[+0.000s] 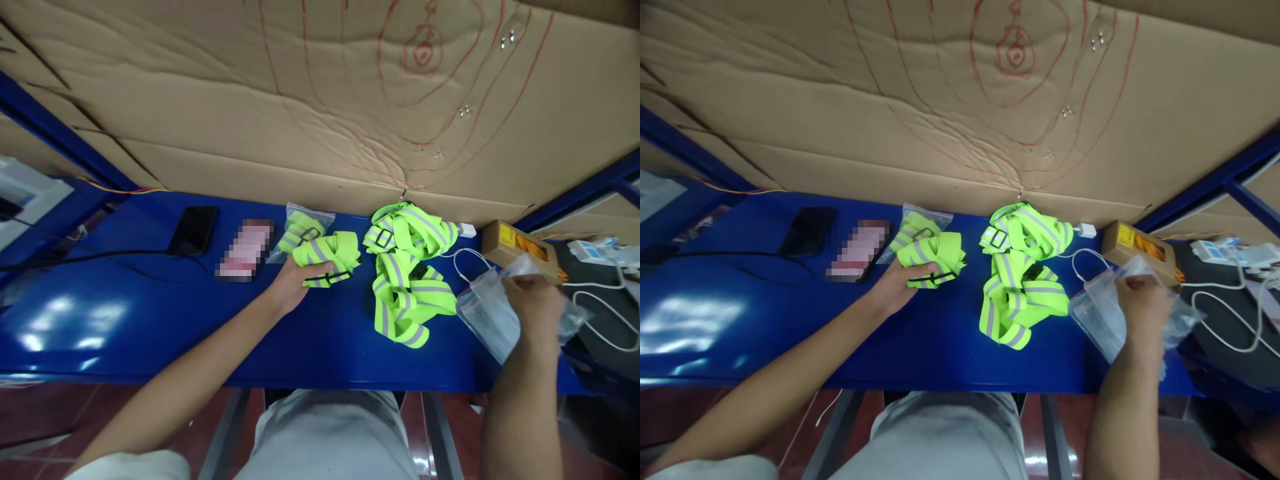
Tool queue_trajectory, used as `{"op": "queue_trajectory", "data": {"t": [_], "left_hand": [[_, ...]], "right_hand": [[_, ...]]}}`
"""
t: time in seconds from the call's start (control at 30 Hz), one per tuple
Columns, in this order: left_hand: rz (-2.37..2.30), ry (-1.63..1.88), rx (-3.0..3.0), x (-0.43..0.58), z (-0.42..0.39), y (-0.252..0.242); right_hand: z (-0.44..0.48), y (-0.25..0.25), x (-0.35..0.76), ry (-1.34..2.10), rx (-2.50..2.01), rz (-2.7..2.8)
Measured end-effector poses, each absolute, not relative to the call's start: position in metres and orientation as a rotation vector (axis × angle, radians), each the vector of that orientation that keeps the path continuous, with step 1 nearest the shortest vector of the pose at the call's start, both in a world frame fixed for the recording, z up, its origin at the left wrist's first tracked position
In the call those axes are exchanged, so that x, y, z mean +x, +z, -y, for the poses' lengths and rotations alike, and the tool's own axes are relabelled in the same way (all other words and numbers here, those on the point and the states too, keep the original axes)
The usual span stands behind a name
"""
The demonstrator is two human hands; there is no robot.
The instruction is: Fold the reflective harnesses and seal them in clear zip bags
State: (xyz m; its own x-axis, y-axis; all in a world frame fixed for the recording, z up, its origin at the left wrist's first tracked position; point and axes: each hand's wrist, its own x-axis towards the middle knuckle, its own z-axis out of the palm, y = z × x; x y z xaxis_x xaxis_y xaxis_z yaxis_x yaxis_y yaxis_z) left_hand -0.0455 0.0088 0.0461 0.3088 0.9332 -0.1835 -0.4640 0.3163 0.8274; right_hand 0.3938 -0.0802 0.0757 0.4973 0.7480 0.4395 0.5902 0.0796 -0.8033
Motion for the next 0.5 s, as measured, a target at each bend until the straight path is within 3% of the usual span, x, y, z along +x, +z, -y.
{"op": "queue_trajectory", "data": {"t": [0.13,0.33,0.5], "left_hand": [[-0.668,0.935,0.781,-0.049,-0.003,0.045],[-0.598,0.86,0.776,-0.046,0.009,0.051],[-0.754,0.938,0.695,-0.04,0.008,0.05]], "right_hand": [[0.075,0.091,0.304,-0.311,-1.8,1.281],[0.039,0.073,0.17,0.095,-1.435,1.958],[0.036,0.051,0.157,0.316,-1.35,1.737]]}}
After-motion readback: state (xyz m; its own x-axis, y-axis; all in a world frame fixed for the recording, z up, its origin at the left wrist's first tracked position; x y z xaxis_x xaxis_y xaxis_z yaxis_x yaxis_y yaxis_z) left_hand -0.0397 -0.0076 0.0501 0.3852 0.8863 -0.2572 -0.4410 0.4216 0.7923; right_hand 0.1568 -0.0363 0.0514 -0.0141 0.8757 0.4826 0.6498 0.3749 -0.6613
